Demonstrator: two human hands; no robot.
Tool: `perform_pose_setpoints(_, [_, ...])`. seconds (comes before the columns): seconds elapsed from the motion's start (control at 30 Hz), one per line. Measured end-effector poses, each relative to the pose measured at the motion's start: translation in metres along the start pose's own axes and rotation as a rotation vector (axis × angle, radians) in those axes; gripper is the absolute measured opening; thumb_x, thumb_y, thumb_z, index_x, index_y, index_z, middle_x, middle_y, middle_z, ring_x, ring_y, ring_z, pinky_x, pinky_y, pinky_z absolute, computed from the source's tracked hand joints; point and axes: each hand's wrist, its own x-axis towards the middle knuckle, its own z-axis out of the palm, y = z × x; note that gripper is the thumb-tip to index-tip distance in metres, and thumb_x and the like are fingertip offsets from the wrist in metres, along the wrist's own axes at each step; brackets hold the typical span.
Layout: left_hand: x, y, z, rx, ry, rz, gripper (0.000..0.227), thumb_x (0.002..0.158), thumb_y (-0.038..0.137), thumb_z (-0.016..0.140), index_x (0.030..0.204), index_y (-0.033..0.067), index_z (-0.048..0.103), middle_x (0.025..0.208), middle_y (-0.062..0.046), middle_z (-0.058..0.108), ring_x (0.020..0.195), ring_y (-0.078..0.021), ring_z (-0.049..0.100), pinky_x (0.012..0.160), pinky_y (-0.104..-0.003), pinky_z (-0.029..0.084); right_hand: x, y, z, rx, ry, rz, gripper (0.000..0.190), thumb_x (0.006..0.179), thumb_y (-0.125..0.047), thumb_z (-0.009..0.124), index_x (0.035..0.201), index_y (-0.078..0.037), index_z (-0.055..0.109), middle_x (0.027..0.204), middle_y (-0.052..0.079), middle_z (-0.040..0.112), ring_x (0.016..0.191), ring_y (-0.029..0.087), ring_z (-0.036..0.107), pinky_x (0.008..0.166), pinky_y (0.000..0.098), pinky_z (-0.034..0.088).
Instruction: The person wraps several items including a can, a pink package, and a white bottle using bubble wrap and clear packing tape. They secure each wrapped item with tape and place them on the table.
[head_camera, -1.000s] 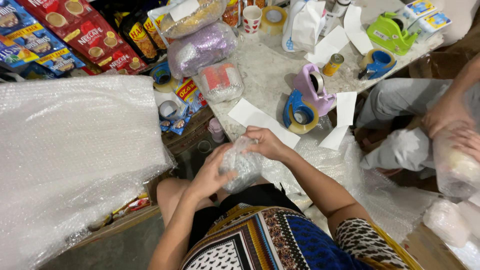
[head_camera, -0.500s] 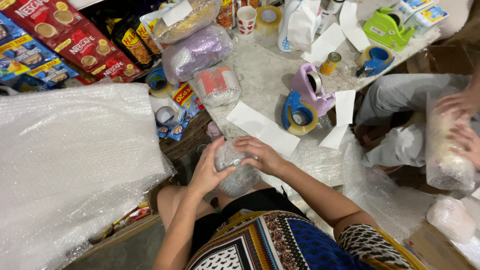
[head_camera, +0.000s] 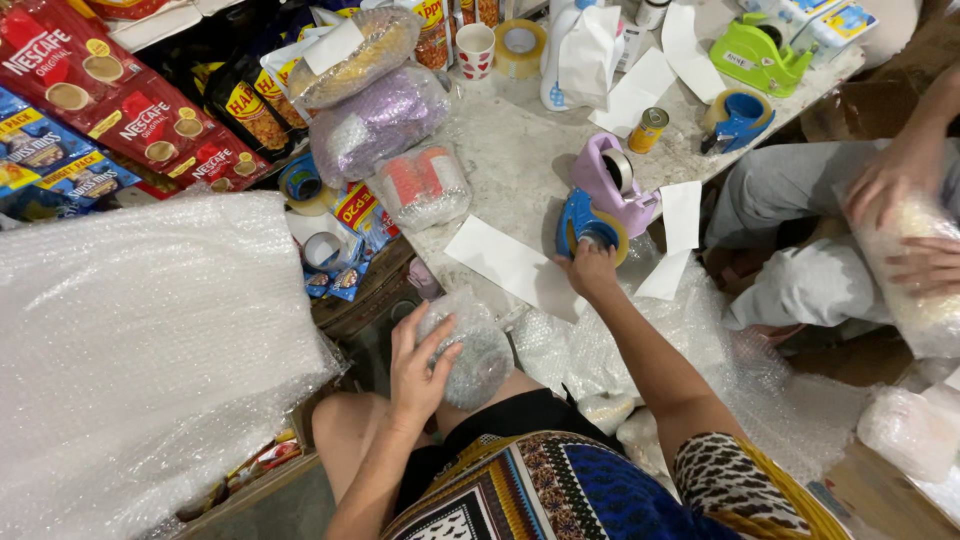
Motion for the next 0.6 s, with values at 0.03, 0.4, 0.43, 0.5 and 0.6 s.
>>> perform_pose_setpoints(0.03, [-0.004,0.003,0.002,0.029,-0.002,0.022,0.039,0.088,0.019,0.078,0.127,0.0151,0.072,0.147,-0.016,0.052,0.128,-0.0378,0.051,0.108,-0.046,0.046,0.000,0.008,0.005,-0.001,-0.006,-0.002,0.071,0.080,-0.056,0.067,0.111,0.007,0.066,0.097,0.028,0.073,0.092,0.043,0.072,0.087,0.0643,0.053])
perform_pose_setpoints(0.4, [-0.020,0.028,0.009,0.133,0.058,0.119,0.044,0.082,0.016,0.084,0.125,0.0186,0.073,0.136,-0.018,0.048,0.128,-0.0408,0.048,0.107,-0.047,0.047,0.041,0.005,-0.171,2.110,-0.411,0.657,0.045,0.104,-0.043,0.058,0.118,-0.001,0.061,0.083,0.015,0.070,0.066,0.028,0.070,0.062,0.0422,0.060])
perform_pose_setpoints(0.43, [-0.022,0.028,0.009,0.128,0.064,0.139,0.043,0.083,0.014,0.083,0.124,0.0187,0.073,0.136,-0.018,0.048,0.129,-0.0406,0.048,0.107,-0.047,0.047,0.039,-0.007,-0.198,2.112,-0.410,0.662,0.045,0.104,-0.043,0.058,0.118,-0.001,0.061,0.083,0.015,0.070,0.066,0.028,0.070,0.062,0.0422,0.060])
perform_pose_setpoints(0.5, [-0.023,0.029,0.010,0.143,0.071,0.153,0.042,0.082,0.015,0.084,0.123,0.0190,0.074,0.136,-0.017,0.048,0.130,-0.0410,0.047,0.107,-0.048,0.047,0.037,-0.031,-0.243,2.291,-0.591,0.507,0.051,0.107,-0.045,0.054,0.124,0.003,0.058,0.079,0.018,0.069,0.063,0.028,0.071,0.061,0.0422,0.062])
perform_pose_setpoints(0.6, [-0.028,0.024,0.014,0.150,0.092,0.170,0.039,0.081,0.015,0.084,0.118,0.0172,0.075,0.135,-0.017,0.049,0.130,-0.0413,0.047,0.108,-0.048,0.047,0.024,-0.062,-0.284,2.204,-0.731,0.500,0.049,0.107,-0.047,0.051,0.121,0.000,0.054,0.081,0.019,0.070,0.062,0.029,0.071,0.059,0.0428,0.060])
